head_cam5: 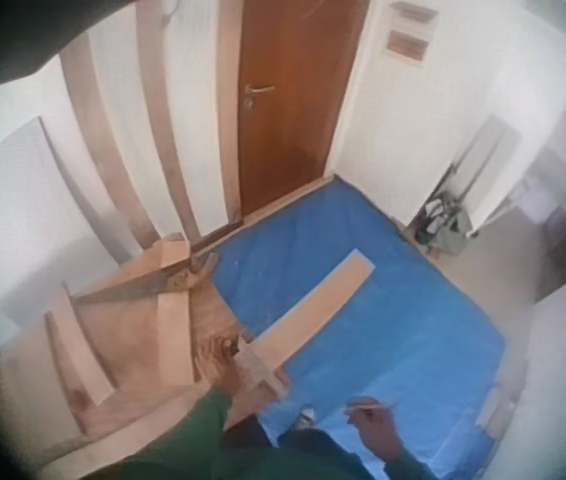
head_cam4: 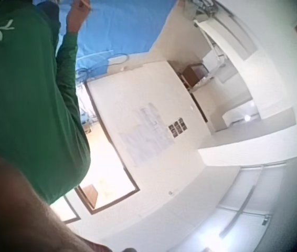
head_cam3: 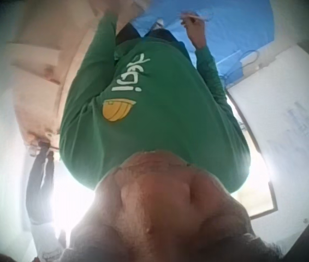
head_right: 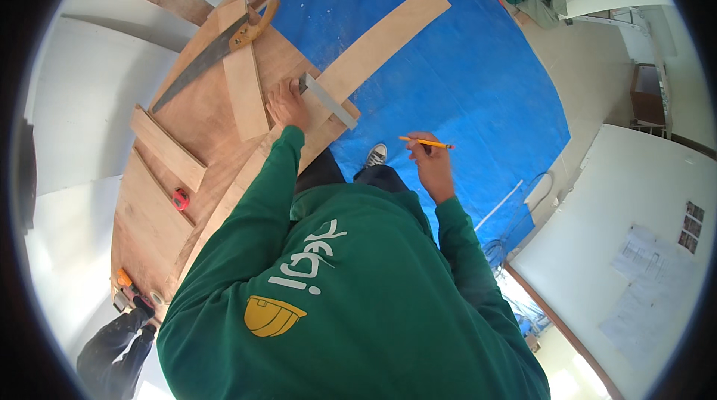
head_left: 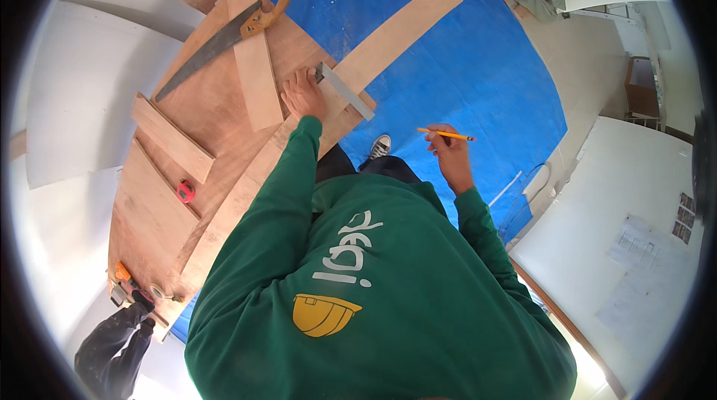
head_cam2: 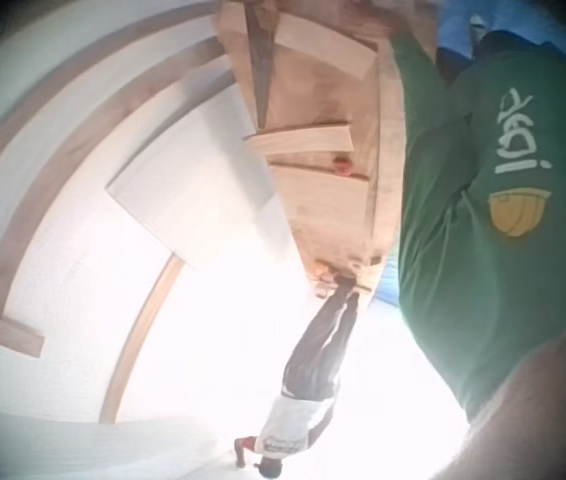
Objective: The person measures and marks wooden planks with a tape measure, pencil, and square, then cuts them with a hand saw. The person places the cut pieces against the ceiling to check fit.
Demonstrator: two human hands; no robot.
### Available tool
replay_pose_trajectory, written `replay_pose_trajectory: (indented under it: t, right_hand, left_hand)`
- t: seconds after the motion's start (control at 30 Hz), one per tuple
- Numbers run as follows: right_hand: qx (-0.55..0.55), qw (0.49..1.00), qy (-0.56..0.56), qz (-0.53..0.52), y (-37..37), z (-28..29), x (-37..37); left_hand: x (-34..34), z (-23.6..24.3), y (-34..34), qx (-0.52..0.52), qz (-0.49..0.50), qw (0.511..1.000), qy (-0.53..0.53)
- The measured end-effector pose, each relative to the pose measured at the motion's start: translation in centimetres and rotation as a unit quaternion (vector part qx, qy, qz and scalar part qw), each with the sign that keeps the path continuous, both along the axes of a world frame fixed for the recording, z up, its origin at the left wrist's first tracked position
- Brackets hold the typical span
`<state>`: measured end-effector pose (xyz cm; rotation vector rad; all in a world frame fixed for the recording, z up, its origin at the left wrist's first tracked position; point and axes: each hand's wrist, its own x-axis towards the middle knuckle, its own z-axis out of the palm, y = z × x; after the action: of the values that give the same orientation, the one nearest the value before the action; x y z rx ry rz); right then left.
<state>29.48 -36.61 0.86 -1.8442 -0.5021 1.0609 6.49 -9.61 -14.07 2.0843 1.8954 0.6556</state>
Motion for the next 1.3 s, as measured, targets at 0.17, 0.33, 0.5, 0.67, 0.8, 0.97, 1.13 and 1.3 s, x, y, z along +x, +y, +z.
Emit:
replay_pose_trajectory:
  t: [0.17, 0.33, 0.5, 0.67, 0.8, 0.97, 1.13, 1.3]
  right_hand:
    - [-0.015, 0.998, 0.001, 0.061, 3.6, 2.0, -1.2]
    - [-0.011, 0.991, 0.034, 0.126, 6.4, 1.3, -1.5]
    - [0.058, 0.987, -0.004, 0.152, 10.2, -1.7, -2.3]
    - [0.114, 0.972, -0.051, 0.201, 15.5, -3.8, -2.6]
    - [0.112, 0.967, -0.062, 0.220, 17.8, -4.2, -3.1]
    - [0.125, 0.965, -0.055, 0.225, 19.1, -5.1, -2.8]
    - [0.098, 0.967, -0.051, 0.230, 19.7, -5.9, -2.9]
    - [0.093, 0.964, -0.056, 0.244, 20.2, -6.2, -2.5]
  left_hand:
    - [-0.2, 1.0, -0.2, -0.020, -0.045, 0.999, 0.021]
    - [-0.5, 1.6, -0.3, -0.033, -0.070, 0.997, -0.010]
    - [-0.3, 1.6, -0.1, -0.055, -0.068, 0.996, -0.005]
    - [-0.3, 1.5, 0.0, -0.056, -0.065, 0.996, -0.013]
    - [-0.1, 2.1, 0.0, -0.071, -0.065, 0.995, -0.010]
    - [0.0, 2.3, -0.3, -0.055, -0.063, 0.996, -0.044]
    - [0.0, 2.1, -0.1, -0.055, -0.060, 0.996, -0.039]
    - [0.1, 2.0, -0.1, -0.073, -0.051, 0.996, -0.021]
